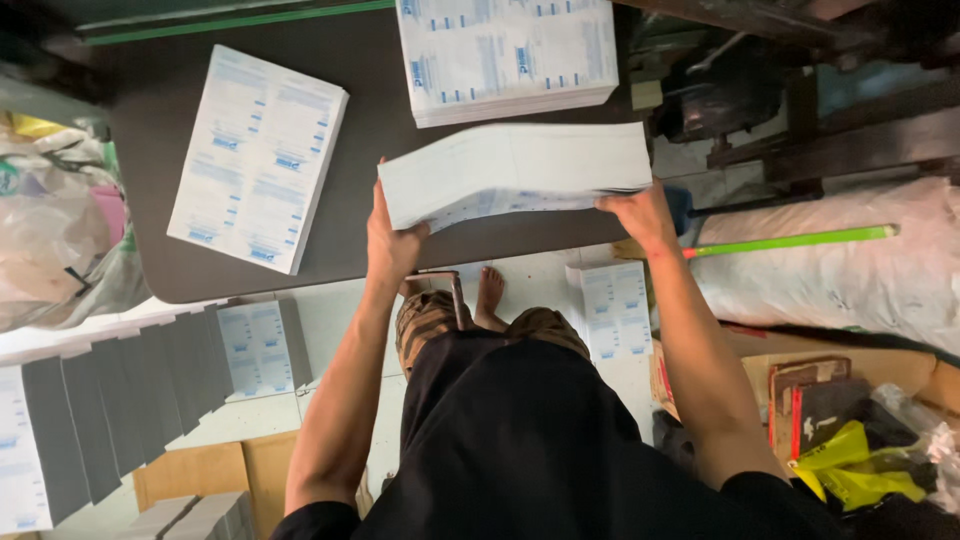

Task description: The person picks up stacks of printed paper from the floor and the work table, aligns them by shaking the stack, and places them onto a printing or cutting machine platform.

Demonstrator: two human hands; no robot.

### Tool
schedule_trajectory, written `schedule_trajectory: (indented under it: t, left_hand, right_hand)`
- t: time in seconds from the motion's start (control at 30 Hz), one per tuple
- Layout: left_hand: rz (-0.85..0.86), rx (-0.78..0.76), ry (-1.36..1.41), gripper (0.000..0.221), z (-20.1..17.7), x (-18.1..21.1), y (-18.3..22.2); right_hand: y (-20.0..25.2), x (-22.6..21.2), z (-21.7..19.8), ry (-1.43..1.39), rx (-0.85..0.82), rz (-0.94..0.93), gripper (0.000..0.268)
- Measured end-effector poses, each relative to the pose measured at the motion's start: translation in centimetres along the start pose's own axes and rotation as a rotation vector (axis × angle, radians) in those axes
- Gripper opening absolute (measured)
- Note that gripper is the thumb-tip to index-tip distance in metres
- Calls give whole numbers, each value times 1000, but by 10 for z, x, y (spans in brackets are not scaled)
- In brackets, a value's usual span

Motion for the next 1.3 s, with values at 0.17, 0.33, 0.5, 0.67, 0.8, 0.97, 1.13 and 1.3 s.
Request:
schedule_trajectory:
  t: [0.17,0.33,0.5,0.67,0.8,0.97,1.13,1.3]
  left_hand:
    - [-100,-90,0,110,-8,16,2]
    - [-118,-148,31,109,0,-21,23]
    - [-96,-187,-9,116,-2,-25,17]
    - [-194,-251,-58,127,2,-50,11]
    - [-140,-208,19,128,6,-49,-6]
    - [-109,-235,-171,109,13,-55,5]
    - [-498,-150,88,75,-28,-54,61]
    - [-651,57,403,69,-103,-68,167]
  right_hand:
    - [8,8,-13,-69,25,-82,68]
    - [21,8,-2,-64,12,-81,69]
    - [15,22,1,90,-85,-15,68]
    - [2,42,5,294,-132,121,78]
    - [-11,43,15,268,-184,75,76]
    - [-18,49,7,333,-141,127,51]
    - [-8,79,22,-18,-294,116,67]
    - [33,41,103,-396,-527,109,72]
Point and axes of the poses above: each hand's wrist, its own y-axis away from the middle knuckle, its own z-axis out of the palm, x = y × z, the point moved 6 cm from there along -y, towards the middle knuckle, and after that the axes turned 6 degrees about z, right-handed, at the moved point
